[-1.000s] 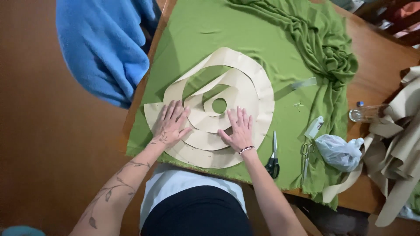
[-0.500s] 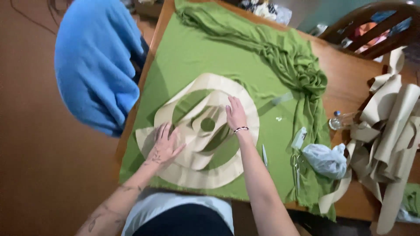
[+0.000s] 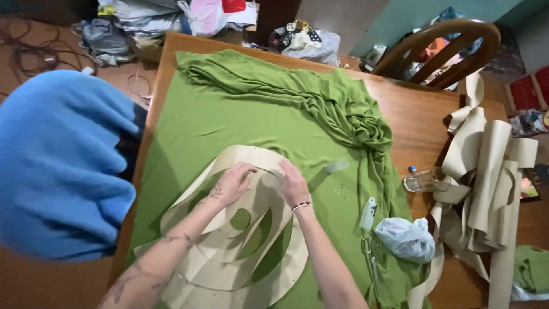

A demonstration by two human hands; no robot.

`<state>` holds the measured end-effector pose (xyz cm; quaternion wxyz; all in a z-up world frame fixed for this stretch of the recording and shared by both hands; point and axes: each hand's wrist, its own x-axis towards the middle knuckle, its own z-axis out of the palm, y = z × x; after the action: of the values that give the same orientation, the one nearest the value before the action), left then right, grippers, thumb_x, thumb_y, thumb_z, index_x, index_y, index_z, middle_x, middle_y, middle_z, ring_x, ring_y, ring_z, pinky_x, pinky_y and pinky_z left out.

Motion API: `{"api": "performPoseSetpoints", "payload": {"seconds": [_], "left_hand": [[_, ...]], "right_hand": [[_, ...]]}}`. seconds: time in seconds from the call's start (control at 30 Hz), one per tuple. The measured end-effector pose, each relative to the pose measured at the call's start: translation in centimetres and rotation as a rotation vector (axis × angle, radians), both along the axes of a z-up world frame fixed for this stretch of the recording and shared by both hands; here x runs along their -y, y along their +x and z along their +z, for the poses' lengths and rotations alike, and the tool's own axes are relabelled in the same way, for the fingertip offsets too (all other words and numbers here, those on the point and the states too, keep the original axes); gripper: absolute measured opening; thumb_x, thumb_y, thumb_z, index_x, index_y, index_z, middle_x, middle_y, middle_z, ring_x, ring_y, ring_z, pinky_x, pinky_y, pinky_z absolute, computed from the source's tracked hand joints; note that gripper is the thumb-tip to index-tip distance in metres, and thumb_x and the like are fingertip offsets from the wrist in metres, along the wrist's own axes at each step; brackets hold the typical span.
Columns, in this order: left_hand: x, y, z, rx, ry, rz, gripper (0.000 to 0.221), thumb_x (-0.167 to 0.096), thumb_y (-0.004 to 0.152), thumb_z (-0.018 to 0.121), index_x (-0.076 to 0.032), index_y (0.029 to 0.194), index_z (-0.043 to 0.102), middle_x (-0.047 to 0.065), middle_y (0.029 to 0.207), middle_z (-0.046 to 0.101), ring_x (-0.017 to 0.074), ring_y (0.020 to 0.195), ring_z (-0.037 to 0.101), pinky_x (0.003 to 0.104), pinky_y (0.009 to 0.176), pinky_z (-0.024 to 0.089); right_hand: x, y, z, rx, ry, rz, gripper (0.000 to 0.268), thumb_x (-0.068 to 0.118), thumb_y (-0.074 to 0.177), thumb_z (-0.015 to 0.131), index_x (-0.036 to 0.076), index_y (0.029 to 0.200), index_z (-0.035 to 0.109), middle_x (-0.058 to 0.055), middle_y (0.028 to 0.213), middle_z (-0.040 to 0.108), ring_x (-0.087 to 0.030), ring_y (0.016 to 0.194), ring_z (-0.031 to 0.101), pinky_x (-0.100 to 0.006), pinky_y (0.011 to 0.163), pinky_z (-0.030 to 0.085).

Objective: The person is pinning a paper pattern onto a piece of green fabric on a work table to prepare it for cutting.

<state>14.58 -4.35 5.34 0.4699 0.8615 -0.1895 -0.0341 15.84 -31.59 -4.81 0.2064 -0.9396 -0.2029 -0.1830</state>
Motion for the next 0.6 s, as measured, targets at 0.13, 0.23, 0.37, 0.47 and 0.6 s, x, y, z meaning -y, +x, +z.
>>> {"api": "performPoseSetpoints", "payload": {"seconds": [0.13,0.23,0.37,0.47,0.6], "left_hand": [[1.3,3.5,-5.3,0.046,0.094,-0.095,0.028,-0.013,0.095,0.059,-0.020,0.121,0.063,0.006,0.130,0.063,0.0286,0.124,0.061,0.042,0.101,0.051],[1.6,3.8,-5.4,0.147,0.207,-0.114,0.030,-0.020,0.094,0.063,-0.016,0.123,0.062,0.009,0.132,0.061,0.0297,0.128,0.057,0.042,0.103,0.050],[1.2,2.7,-3.6,0.229,0.228,-0.016,0.032,-0.031,0.099,0.060,-0.012,0.125,0.060,0.010,0.132,0.058,0.0285,0.129,0.056,0.040,0.109,0.046],[1.0,2.2,-3.8,0.269,0.207,0.010,0.037,-0.033,0.102,0.055,-0.010,0.131,0.059,0.014,0.135,0.058,0.0313,0.131,0.055,0.043,0.113,0.042],[0.7,2.0,-4.8,0.259,0.285,-0.028,0.050,-0.041,0.105,0.049,-0.012,0.146,0.050,0.015,0.146,0.052,0.0319,0.139,0.045,0.049,0.116,0.032]], "right_hand": [[-2.5,1.4,5.5,0.048,-0.102,0.239,0.046,0.007,0.095,0.045,0.003,0.141,0.054,-0.020,0.144,0.054,-0.035,0.136,0.049,-0.044,0.120,0.037],[-3.6,2.3,8.2,0.001,-0.316,0.298,0.054,0.024,0.100,0.046,0.007,0.151,0.041,-0.018,0.148,0.049,-0.032,0.141,0.045,-0.045,0.121,0.032],[-4.0,4.3,7.2,-0.097,-0.419,0.409,0.069,0.047,0.099,0.040,0.012,0.158,0.029,-0.014,0.162,0.033,-0.028,0.151,0.029,-0.045,0.125,0.021],[-4.3,4.8,7.3,-0.081,-0.474,0.454,0.072,0.052,0.099,0.036,0.012,0.159,0.028,-0.012,0.164,0.029,-0.027,0.152,0.026,-0.047,0.125,0.019],[-4.7,5.2,7.0,-0.104,-0.507,0.472,0.075,0.060,0.101,0.029,0.012,0.159,0.027,-0.013,0.165,0.028,-0.029,0.153,0.025,-0.051,0.124,0.019]]}}
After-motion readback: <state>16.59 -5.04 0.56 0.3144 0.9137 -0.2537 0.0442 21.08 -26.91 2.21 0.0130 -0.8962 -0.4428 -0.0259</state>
